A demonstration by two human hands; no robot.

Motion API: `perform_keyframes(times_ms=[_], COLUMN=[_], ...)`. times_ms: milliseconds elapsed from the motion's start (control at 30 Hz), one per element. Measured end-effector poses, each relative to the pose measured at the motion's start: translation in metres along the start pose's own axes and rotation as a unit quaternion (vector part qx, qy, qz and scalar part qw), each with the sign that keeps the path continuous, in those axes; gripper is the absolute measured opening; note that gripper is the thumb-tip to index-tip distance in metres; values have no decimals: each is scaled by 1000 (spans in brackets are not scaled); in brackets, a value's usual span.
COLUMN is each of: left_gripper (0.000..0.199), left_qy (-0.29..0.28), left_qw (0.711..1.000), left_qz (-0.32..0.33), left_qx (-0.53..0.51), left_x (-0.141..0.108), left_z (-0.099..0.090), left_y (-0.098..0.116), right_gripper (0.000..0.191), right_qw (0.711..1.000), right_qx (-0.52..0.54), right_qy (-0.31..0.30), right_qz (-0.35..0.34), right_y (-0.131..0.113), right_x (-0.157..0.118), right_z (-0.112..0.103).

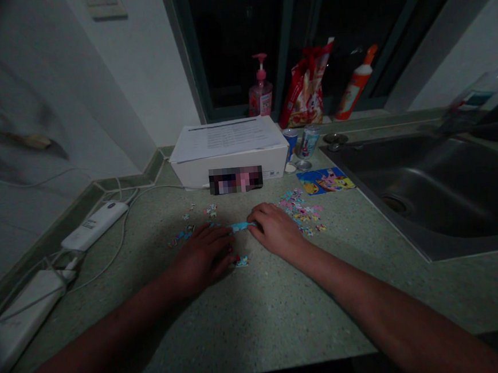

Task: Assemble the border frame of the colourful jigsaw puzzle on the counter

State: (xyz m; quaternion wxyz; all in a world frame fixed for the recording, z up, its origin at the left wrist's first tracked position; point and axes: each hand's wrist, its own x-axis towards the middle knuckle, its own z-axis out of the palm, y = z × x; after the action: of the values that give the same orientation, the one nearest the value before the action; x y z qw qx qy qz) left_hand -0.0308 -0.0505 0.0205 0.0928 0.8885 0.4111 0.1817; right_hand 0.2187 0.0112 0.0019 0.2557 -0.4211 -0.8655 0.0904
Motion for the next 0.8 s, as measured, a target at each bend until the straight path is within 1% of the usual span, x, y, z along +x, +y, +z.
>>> perform_keyframes(times_ms=[167, 300, 467, 567, 667, 800], left_gripper=[27, 24, 27, 23, 18, 14], left_qy=[9, 7, 16, 15, 21, 15], left_qw=[1000, 1000, 1000, 1000, 1000, 998], left_qz=[3, 3, 3, 8, 17, 54], left_qx=[5, 1, 1, 2, -2, -18], left_x=[-2, -3, -2, -1, -1, -2], left_z=[4, 5, 4, 4, 3, 0], left_y=[-4, -5, -4, -4, -4, 0], right_gripper=[8, 10, 25, 28, 27, 27], right_qw=[1000, 1000, 999, 998, 998, 999], right_qx=[-1, 9, 27, 13, 16, 24], right_qy=[-1, -2, 5, -1, 3, 6], right_qz=[0, -6, -41, -57, -53, -40], right_y=[-1, 1, 7, 9, 9, 6], right_x=[0, -1, -4, -6, -6, -6], right_z=[0, 0, -3, -3, -2, -2])
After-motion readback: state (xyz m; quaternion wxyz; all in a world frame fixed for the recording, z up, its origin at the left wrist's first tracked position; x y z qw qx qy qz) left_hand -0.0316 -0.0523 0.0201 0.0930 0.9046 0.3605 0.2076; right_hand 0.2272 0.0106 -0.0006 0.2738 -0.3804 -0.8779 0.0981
